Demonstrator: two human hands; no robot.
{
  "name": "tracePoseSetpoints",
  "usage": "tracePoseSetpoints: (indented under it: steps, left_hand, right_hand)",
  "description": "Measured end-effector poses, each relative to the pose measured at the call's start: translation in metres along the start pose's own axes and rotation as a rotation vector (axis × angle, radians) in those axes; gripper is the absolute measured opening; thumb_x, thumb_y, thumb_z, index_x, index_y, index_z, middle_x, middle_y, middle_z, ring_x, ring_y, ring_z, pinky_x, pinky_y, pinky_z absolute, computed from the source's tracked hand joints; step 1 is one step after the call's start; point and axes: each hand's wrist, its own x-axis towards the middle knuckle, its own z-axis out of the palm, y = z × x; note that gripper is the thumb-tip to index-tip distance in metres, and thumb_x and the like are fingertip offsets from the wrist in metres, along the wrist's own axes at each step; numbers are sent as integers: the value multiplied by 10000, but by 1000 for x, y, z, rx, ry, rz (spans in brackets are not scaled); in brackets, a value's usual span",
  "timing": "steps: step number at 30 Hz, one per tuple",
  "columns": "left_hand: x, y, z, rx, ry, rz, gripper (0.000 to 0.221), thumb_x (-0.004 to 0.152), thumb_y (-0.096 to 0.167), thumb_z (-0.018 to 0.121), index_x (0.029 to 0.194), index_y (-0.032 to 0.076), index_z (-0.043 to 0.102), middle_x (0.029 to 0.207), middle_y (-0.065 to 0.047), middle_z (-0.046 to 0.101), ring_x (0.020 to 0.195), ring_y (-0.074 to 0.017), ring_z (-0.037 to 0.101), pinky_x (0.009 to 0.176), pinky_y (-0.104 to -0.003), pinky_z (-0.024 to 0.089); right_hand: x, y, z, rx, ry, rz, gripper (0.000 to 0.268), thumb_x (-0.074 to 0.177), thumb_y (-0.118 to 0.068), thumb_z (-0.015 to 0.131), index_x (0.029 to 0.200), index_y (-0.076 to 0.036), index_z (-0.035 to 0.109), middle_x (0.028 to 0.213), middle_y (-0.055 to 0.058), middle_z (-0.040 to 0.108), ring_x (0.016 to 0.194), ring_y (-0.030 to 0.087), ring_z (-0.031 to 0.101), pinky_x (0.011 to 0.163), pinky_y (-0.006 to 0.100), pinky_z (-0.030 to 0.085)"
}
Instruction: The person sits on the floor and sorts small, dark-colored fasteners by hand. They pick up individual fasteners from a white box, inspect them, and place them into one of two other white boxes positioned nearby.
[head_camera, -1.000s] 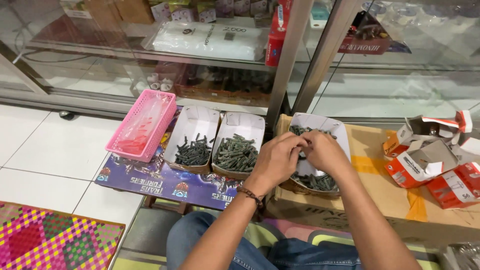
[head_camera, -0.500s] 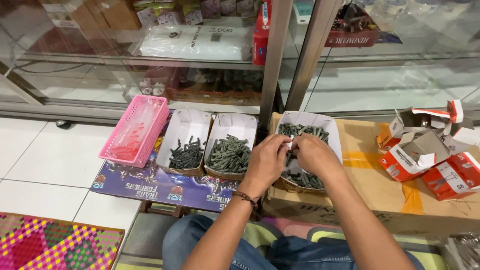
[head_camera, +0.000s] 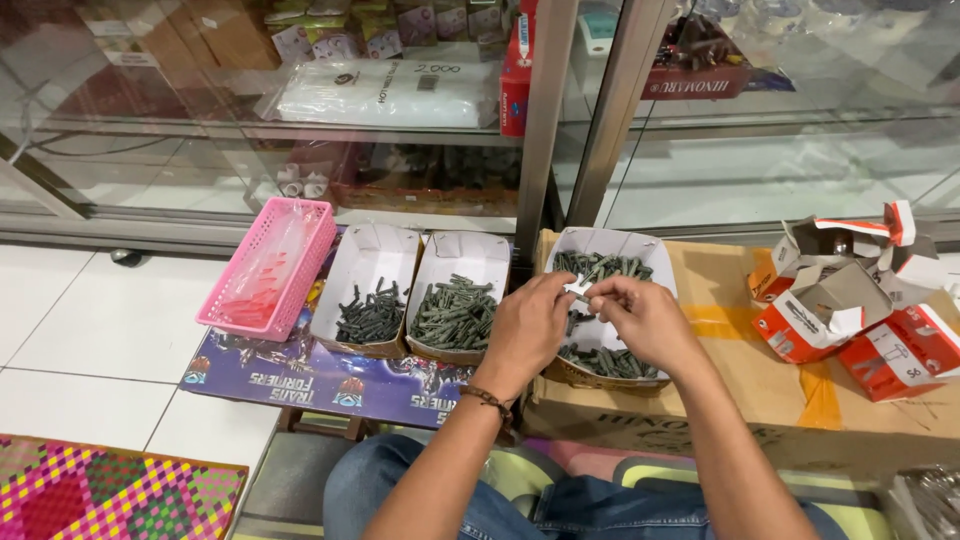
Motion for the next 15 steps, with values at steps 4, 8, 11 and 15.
tracePoseSetpoints:
  steps: [4,8,11,15]
  left_hand:
    - [0,-6,5,16,6,29,234,1017,147,578,1202,53,687,974,-154,739,897,-363,739,766,-449,606]
    - [4,-8,7,32,-14,25,229,1015,202,594,1192,101,700,957,-96,729,910,-318,737,769,-421,604]
    - [2,-10,8,42,-12,44,216,1021,217,587,1178,127,705,947,-89,723,920,-325,732,776,-432,603]
    - [3,-9,10,25,-6,32,199,1040,227,562,1105,107,708,937,-107,712,923,-355,722,778,-440,596]
  right_hand:
    - [-2,10,-2,145,31,-34,216,911,-8,641,1068,-16,789,798,173,760,725,203,679,632,308,562]
    - [-3,12,-5,177,34,-47,215,920,-2,645,1084,-1,783,829,171,766,742,195,680,661,318,561]
    - [-4,11,-5,177,24,-44,211,924,-6,646,1084,0,783,836,170,766,752,194,678,678,324,561]
    - [1,16,-4,191,34,-68,186,945,-45,640,1060,-19,784,784,137,753,723,181,676,596,292,547]
